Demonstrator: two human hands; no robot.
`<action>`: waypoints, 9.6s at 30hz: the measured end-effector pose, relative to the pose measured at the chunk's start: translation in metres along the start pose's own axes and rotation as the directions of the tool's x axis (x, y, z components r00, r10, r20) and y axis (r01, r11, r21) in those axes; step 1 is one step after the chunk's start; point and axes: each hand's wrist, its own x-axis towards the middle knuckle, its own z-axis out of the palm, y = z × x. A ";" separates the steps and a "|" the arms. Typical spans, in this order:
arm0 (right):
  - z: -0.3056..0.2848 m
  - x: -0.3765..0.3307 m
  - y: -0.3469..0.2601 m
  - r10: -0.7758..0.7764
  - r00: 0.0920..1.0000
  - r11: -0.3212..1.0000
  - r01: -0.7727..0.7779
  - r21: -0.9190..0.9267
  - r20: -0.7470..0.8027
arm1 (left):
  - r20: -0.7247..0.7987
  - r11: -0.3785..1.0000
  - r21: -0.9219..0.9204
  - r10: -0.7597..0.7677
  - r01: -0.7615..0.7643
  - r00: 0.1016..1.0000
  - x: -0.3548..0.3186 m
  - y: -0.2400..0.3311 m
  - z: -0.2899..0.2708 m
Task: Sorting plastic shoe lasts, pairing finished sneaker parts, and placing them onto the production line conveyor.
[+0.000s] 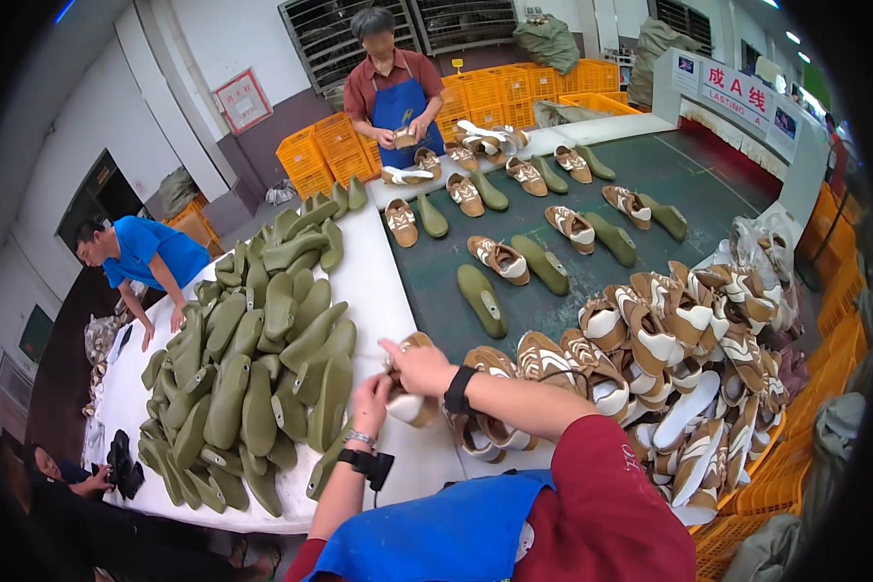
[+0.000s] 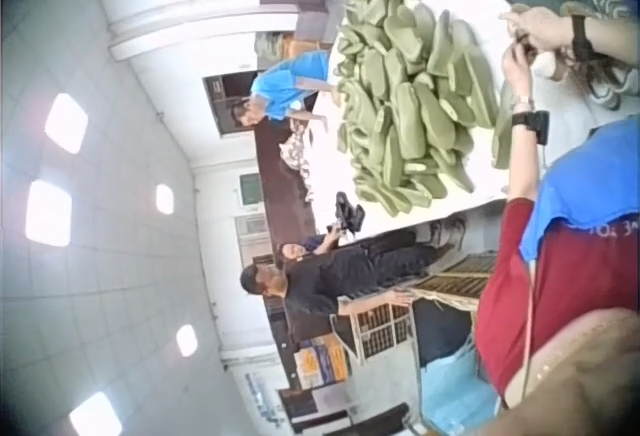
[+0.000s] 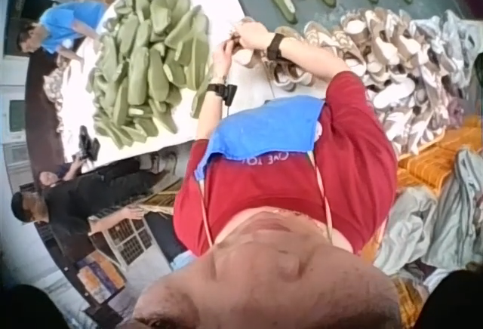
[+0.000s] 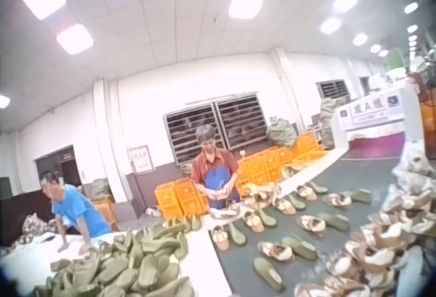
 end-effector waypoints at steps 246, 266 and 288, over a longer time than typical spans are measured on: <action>-0.055 -0.177 0.052 0.360 0.739 0.861 -0.498 0.102 0.570 | 0.614 0.918 0.349 -0.072 -0.188 0.786 0.076 -0.010 0.033; -0.024 -0.166 0.032 0.107 0.633 0.942 -0.310 0.125 0.767 | 0.264 0.834 0.430 -0.482 0.345 0.835 -0.205 -0.040 -0.134; -0.041 -0.256 0.093 -0.077 0.413 0.939 -0.275 0.205 0.908 | 0.237 0.854 0.426 -0.424 0.299 0.874 -0.264 0.039 -0.091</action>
